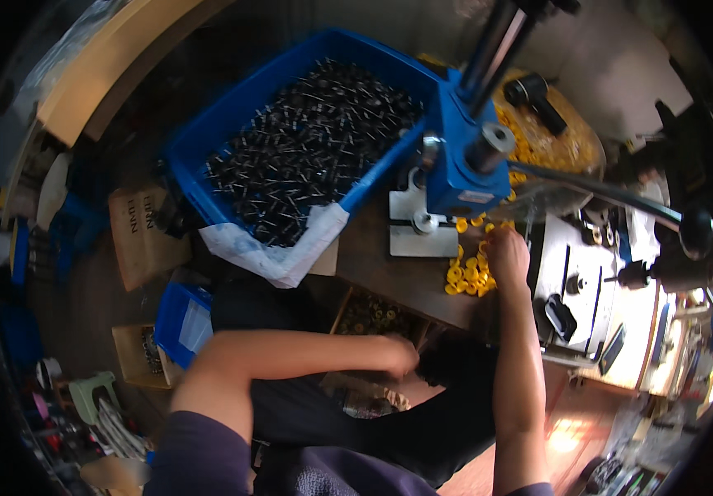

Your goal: The person assembles small mechanical parts by hand, pressing metal pins and plastic caps together using a manual arbor press to create finished parts.

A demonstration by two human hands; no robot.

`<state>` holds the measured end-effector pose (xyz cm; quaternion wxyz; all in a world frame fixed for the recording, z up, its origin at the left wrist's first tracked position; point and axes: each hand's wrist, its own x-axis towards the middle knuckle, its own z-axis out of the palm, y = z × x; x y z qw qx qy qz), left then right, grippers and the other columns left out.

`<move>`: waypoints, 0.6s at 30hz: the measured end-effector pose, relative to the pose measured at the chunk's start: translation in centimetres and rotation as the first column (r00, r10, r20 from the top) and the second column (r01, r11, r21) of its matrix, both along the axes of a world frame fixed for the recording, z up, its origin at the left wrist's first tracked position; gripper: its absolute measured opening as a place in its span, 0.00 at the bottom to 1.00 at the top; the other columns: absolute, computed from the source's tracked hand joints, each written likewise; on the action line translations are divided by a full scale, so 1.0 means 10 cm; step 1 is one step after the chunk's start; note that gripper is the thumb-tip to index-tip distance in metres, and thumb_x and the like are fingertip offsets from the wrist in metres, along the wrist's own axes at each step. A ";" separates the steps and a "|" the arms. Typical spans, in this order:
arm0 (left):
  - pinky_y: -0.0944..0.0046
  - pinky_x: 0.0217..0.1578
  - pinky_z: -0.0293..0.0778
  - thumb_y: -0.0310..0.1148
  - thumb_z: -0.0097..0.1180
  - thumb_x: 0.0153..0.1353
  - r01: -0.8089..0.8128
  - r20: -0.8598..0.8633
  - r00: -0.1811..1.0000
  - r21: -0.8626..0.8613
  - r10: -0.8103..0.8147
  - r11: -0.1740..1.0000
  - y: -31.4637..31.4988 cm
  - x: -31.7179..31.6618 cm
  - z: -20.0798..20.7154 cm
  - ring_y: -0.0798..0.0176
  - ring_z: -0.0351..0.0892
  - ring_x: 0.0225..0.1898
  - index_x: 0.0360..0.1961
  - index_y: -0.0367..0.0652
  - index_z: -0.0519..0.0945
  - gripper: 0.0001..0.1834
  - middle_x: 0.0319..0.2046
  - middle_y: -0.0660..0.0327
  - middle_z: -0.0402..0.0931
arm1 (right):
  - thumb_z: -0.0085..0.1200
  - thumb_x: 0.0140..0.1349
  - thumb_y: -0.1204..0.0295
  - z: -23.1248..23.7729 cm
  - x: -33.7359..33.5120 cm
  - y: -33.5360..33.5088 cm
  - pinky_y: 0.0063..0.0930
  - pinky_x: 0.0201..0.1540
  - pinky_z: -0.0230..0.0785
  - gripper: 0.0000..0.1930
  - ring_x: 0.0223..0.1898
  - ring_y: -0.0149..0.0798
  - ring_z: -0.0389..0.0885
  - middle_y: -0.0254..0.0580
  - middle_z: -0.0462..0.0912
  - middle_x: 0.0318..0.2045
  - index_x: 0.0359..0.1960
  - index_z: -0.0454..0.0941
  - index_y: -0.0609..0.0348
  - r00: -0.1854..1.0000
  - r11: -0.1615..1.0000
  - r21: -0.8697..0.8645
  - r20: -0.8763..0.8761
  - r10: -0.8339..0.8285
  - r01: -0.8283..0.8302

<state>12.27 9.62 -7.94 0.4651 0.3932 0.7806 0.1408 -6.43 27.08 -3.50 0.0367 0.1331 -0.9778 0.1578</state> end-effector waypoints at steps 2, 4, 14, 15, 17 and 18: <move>0.50 0.41 0.79 0.47 0.68 0.58 -0.010 0.330 0.940 0.286 -0.089 0.958 -0.39 -0.16 1.12 0.49 0.86 0.40 0.43 0.33 0.85 0.25 0.37 0.48 0.86 | 0.64 0.50 0.74 0.01 0.02 -0.07 0.43 0.44 0.75 0.07 0.40 0.52 0.83 0.48 0.85 0.33 0.32 0.86 0.58 0.999 0.998 -0.016 0.011 0.053 -0.053; 0.56 0.38 0.81 0.42 0.64 0.64 -0.147 0.631 0.760 0.398 -0.155 0.905 -0.93 -0.47 1.91 0.59 0.87 0.39 0.46 0.35 0.84 0.20 0.38 0.52 0.86 | 0.64 0.51 0.73 0.05 0.04 -0.16 0.42 0.43 0.75 0.07 0.39 0.51 0.84 0.47 0.85 0.32 0.33 0.86 0.57 0.995 0.994 -0.036 -0.007 0.103 -0.103; 0.53 0.44 0.80 0.28 0.66 0.56 -0.560 -0.501 0.055 0.701 0.864 0.442 -2.64 -3.07 1.05 0.49 0.85 0.39 0.45 0.35 0.83 0.15 0.34 0.51 0.85 | 0.64 0.53 0.71 0.20 -0.04 -0.22 0.41 0.42 0.77 0.07 0.36 0.50 0.86 0.46 0.87 0.31 0.34 0.86 0.56 0.991 0.999 -0.039 0.133 -0.012 0.017; 0.52 0.44 0.79 0.27 0.65 0.56 -0.558 -0.554 0.031 0.681 0.832 0.475 -2.65 -3.23 0.92 0.48 0.85 0.40 0.45 0.35 0.83 0.15 0.34 0.51 0.85 | 0.64 0.53 0.71 0.18 -0.05 -0.20 0.41 0.42 0.77 0.07 0.36 0.50 0.86 0.46 0.88 0.31 0.34 0.86 0.56 0.987 0.998 -0.053 0.160 -0.013 0.021; 0.50 0.46 0.79 0.25 0.63 0.56 -0.549 -0.651 -0.021 0.642 0.759 0.536 -2.69 -3.39 0.74 0.46 0.84 0.42 0.44 0.38 0.84 0.14 0.35 0.51 0.85 | 0.64 0.53 0.71 0.25 -0.04 -0.25 0.41 0.42 0.77 0.07 0.36 0.49 0.86 0.45 0.88 0.30 0.33 0.86 0.55 0.980 0.997 -0.069 0.197 -0.009 0.023; 0.50 0.46 0.79 0.25 0.63 0.56 -0.542 -0.650 -0.009 0.642 0.760 0.543 -2.65 -3.44 0.73 0.46 0.84 0.42 0.44 0.38 0.84 0.14 0.35 0.51 0.85 | 0.64 0.53 0.71 0.28 -0.03 -0.24 0.41 0.41 0.77 0.06 0.36 0.49 0.86 0.45 0.88 0.30 0.33 0.86 0.55 0.982 0.999 -0.054 0.189 0.006 0.004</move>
